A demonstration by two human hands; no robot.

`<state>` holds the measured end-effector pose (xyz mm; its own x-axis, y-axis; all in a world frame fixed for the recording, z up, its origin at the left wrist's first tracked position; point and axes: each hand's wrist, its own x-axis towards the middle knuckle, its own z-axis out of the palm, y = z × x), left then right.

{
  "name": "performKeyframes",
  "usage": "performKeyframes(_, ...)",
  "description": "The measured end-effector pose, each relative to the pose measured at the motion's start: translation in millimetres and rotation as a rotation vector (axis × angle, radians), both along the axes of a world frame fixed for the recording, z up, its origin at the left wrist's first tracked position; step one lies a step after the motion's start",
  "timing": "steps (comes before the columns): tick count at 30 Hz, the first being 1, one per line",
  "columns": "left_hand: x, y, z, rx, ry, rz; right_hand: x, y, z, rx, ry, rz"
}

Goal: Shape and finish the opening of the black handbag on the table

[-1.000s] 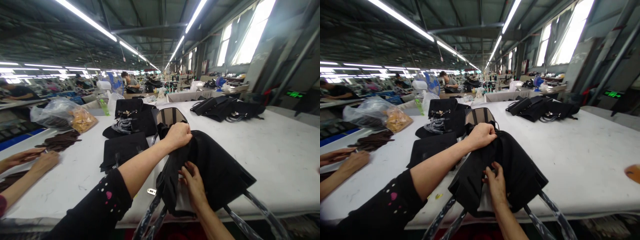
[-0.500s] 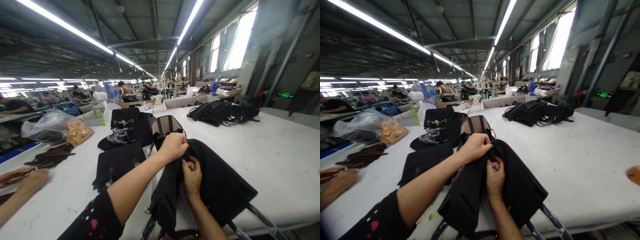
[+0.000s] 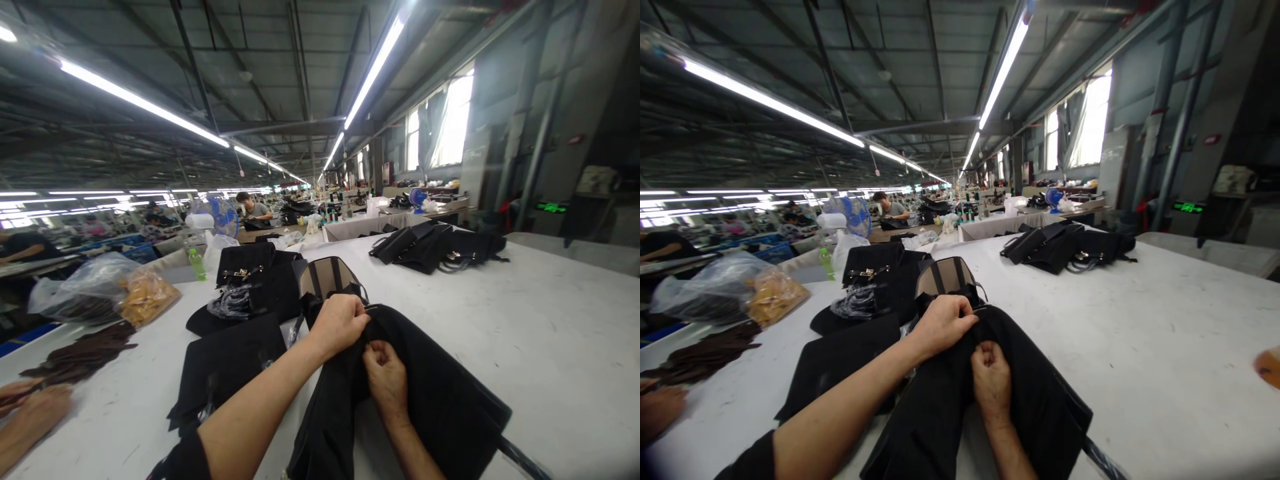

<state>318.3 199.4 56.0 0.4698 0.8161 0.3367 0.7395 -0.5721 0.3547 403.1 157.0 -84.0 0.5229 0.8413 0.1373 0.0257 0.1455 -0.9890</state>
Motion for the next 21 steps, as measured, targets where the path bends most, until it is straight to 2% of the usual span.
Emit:
performKeyframes(8, 3, 0, 0.8, 0.028, 0.032, 0.018, 4, -9, 3.9, -0.022, -0.116, 0.079)
performKeyframes(12, 2, -1, 0.3, 0.042, 0.047, 0.015, 5, -8, 3.6, -0.07, -0.026, 0.078)
performKeyframes(14, 1, -1, -0.4, 0.042, 0.038, 0.013, 2, -17, 5.1, -0.091, 0.017, 0.111)
performKeyframes(16, 1, -1, -0.7, 0.055, 0.038, 0.015, -1, -40, 9.8, -0.132, -0.018, 0.232)
performKeyframes(19, 0, -1, -0.1, 0.067, 0.056, 0.024, 3, -96, 28.2, -0.175, -0.227, 0.552)
performKeyframes(21, 1, -1, 0.4, 0.07, 0.073, 0.029, 19, -135, 52.4, -0.089, -0.409, 0.584)
